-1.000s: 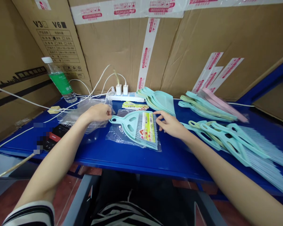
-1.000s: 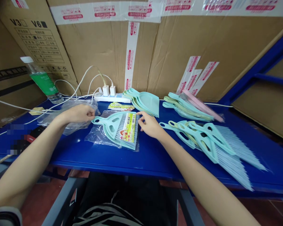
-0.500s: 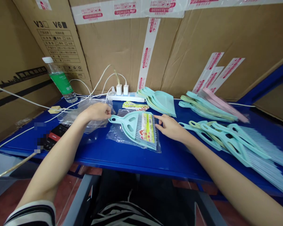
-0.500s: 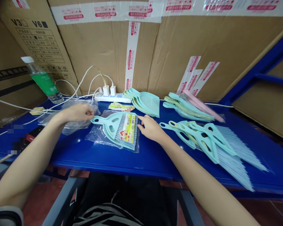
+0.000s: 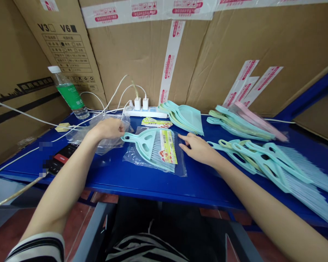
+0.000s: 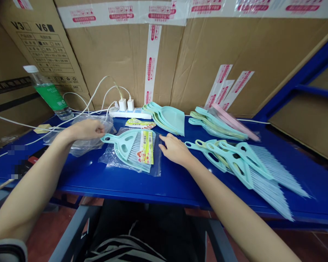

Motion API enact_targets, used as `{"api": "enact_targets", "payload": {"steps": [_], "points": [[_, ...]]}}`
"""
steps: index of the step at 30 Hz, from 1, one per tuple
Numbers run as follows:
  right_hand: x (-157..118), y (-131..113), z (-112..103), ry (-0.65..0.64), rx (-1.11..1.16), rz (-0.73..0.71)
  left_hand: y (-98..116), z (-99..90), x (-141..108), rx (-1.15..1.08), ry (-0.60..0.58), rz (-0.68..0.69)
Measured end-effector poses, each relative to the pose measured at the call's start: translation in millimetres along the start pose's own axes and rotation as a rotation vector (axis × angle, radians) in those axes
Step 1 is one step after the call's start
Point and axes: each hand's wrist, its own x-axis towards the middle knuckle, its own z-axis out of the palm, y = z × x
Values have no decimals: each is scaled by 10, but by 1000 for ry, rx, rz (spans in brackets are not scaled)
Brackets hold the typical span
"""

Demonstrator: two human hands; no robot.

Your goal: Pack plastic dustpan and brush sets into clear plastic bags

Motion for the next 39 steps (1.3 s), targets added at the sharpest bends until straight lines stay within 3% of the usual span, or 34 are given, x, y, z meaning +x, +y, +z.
{"api": "enact_targets", "payload": {"steps": [7,13,21,29,39], "points": [[-3,11,9,96,147,-171,17,-1,-1,30,-8,-26],[-29,-40,33,95,193,-258,13,11,3,61,4,-20],[-57,-140,42,128,180,-204,-28,43,31,45,46,10],[-75,-211,-25,146,196,-113,5,20,12,54,6,-12],[-72,-127,-36,79,-80,-62,-4,13,11,13,-8,-21]]}}
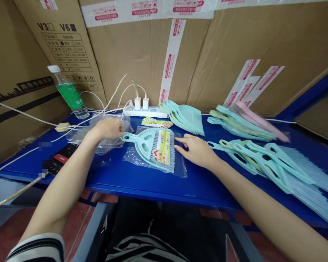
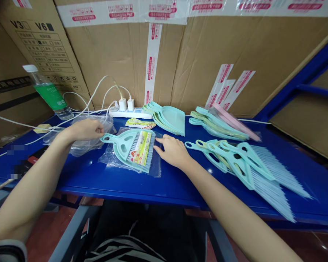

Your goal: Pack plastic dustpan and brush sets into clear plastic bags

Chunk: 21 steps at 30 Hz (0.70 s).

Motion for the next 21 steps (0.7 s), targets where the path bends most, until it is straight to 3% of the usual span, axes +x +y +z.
{"api": "enact_targets", "payload": {"steps": [8,21], "points": [[6,38,-10,32,-28,-16,-52,23,7,-18,9,-3],[-17,21,-91,-38,-1,74,-61,11,9,93,52,-31]]}}
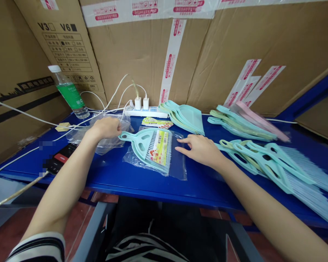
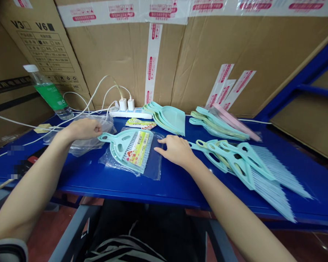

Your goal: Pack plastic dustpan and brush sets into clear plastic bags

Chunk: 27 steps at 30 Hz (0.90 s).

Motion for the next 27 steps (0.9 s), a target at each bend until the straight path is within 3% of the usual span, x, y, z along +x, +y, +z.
{"api": "enact_targets", "payload": {"steps": [8,13,18,27], "points": [[-7,49,-39,14,16,-46,89,-34,-29,-13,-45,-72],[1,75,-75,41,68,-83,117,-30,-35,-11,36,-114],[75,178,53,177,186,-144,135,-7,-34,-28,66,-77],[193,303,233,135,319,-352,187,12,-26,17,66,-93]]}}
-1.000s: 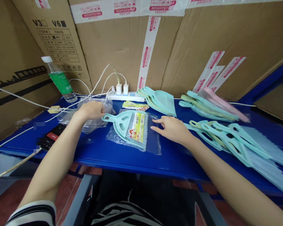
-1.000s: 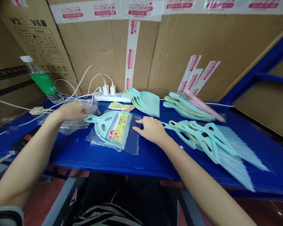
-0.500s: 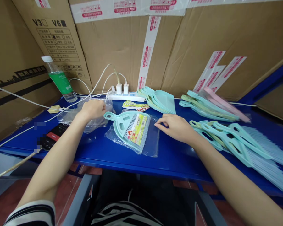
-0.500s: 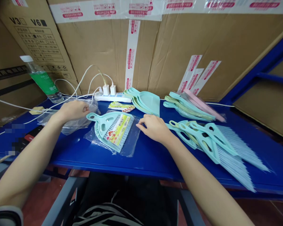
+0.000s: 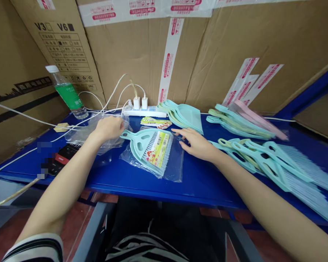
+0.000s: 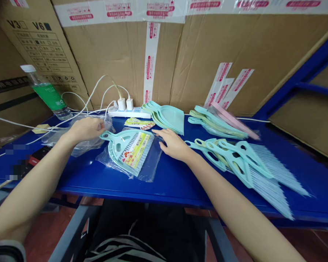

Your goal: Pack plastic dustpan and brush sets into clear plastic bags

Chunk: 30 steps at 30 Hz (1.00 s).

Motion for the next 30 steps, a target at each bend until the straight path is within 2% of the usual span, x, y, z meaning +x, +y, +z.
{"api": "enact_targets", "payload": {"steps": [4,7,16,23,30], "points": [[13,17,7,14,27,-55,32,2,-17,1,26,54],[14,-9,-11,10,36,-41,44,-2,-31,-7,24,95],[-65,-98,-137,-65,-40,106,52,33,-26,-114,-9,180],[-47,-204,-270,-181,-49,303,73,10,-30,-298,-112,251],[-25,-295,-317,-206,-103,347,56,61,10,-329,-63,299]]}}
